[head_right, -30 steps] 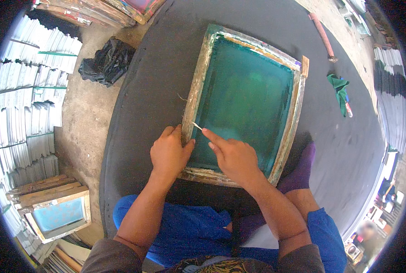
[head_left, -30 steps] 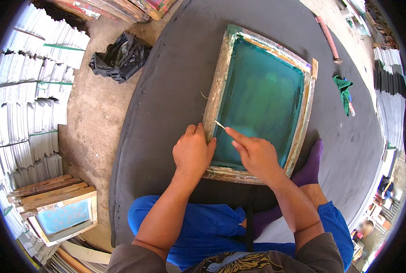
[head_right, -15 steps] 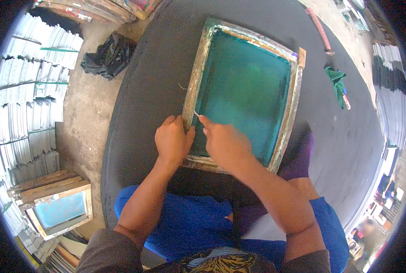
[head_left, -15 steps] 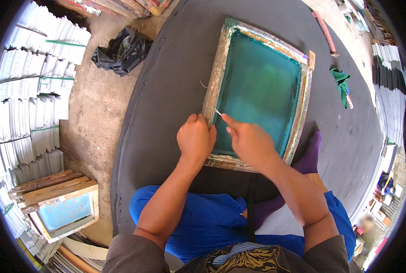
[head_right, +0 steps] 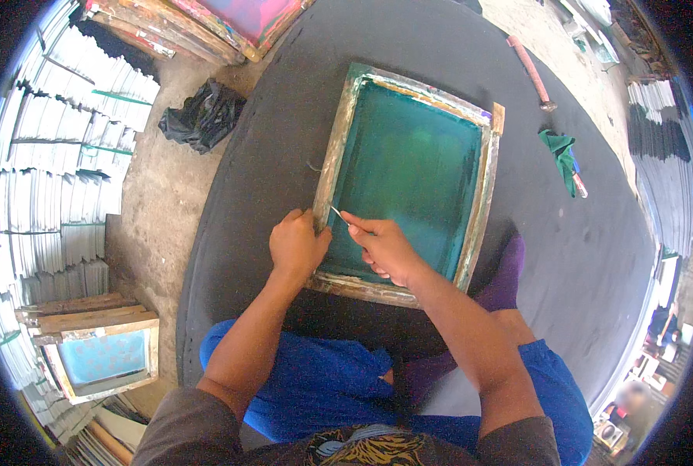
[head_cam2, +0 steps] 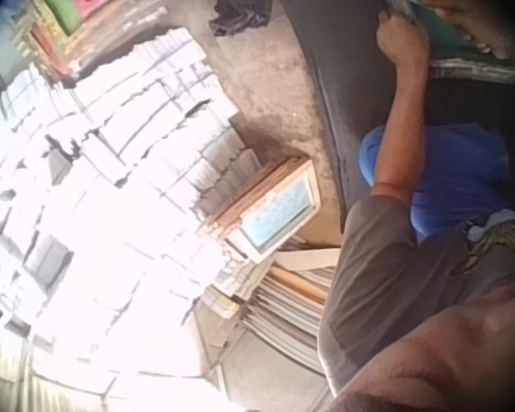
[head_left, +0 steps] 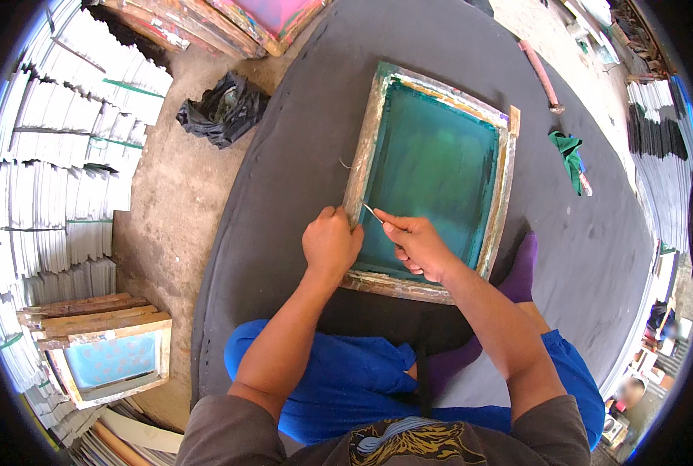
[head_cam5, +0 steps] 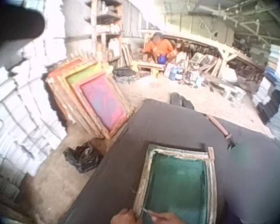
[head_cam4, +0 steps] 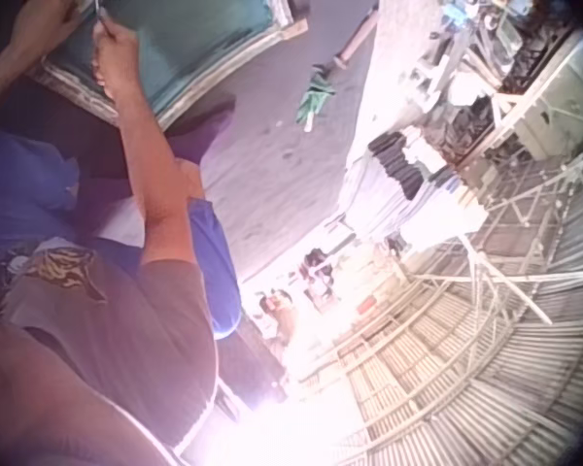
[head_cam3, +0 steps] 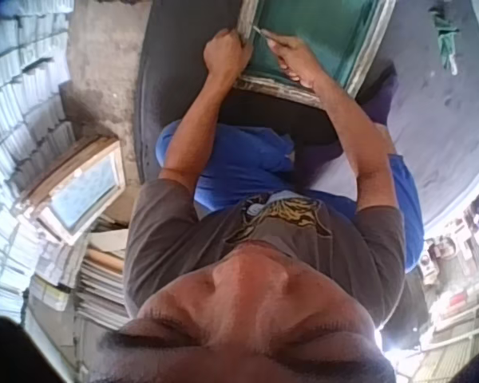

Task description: The person sits on the floor and uses a small red-handled tool to scrape and clean the wooden frame of a green screen. They also gather debris from the floor and discard it into a black bag.

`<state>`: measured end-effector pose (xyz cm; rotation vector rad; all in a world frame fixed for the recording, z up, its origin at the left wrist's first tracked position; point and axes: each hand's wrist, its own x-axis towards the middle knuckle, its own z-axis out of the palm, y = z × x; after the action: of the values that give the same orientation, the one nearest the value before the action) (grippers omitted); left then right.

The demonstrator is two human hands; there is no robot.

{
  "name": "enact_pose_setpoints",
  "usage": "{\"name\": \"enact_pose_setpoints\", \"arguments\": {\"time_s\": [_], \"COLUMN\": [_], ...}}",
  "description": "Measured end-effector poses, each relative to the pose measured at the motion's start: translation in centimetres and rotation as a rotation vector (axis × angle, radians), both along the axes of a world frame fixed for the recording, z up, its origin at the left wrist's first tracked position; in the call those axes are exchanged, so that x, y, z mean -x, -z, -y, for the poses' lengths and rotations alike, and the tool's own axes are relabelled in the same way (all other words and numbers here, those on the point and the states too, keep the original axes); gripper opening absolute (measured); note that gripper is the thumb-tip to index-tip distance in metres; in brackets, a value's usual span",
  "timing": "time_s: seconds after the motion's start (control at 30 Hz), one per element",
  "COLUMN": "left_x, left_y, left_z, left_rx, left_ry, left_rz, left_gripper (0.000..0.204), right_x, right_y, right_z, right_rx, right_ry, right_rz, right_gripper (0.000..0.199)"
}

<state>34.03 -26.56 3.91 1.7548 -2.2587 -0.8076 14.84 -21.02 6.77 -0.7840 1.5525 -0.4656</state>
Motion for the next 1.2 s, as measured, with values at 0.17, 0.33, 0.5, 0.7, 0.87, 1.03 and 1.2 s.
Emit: {"name": "enact_pose_setpoints", "arguments": {"time_s": [0.17,0.33,0.5,0.7,0.87,1.03,1.2], "left_x": [-0.2,-0.1,-0.1,0.0,0.3,0.6,0.9], "left_y": [-0.2,-0.4,-1.1,-1.6,-2.1,-1.4,-1.1], "left_z": [0.2,0.3,0.4,0.4,0.7,0.9,1.1], "left_rx": [-0.027,-0.04,-0.051,-0.072,-0.12,-0.015,-0.063], "left_ry": [-0.001,0.001,0.018,-0.002,-0.007,-0.046,-0.052], "left_rz": [0.014,0.018,0.024,0.028,0.077,0.028,0.042], "left_gripper": [0.035,0.033,0.03,0.031,0.033,0.043,0.047], "right_x": [0.0,0.6,0.2,-0.2,1.0,0.8,-0.2], "right_y": [2.5,1.0,2.7,3.6,0.6,-1.6,-2.3], "right_z": [-1.7,-0.3,-1.5,-0.2,0.9,0.2,0.7], "right_rx": [0.636,-0.155,0.456,0.414,0.202,0.38,0.391], "right_ry": [-0.446,0.152,-0.219,-0.167,-0.172,-0.38,-0.373], "right_rz": [-0.685,0.323,-0.276,-0.294,-0.143,-0.597,-0.648], "right_gripper": [0.046,0.046,0.047,0.041,0.043,0.04,0.038]}}
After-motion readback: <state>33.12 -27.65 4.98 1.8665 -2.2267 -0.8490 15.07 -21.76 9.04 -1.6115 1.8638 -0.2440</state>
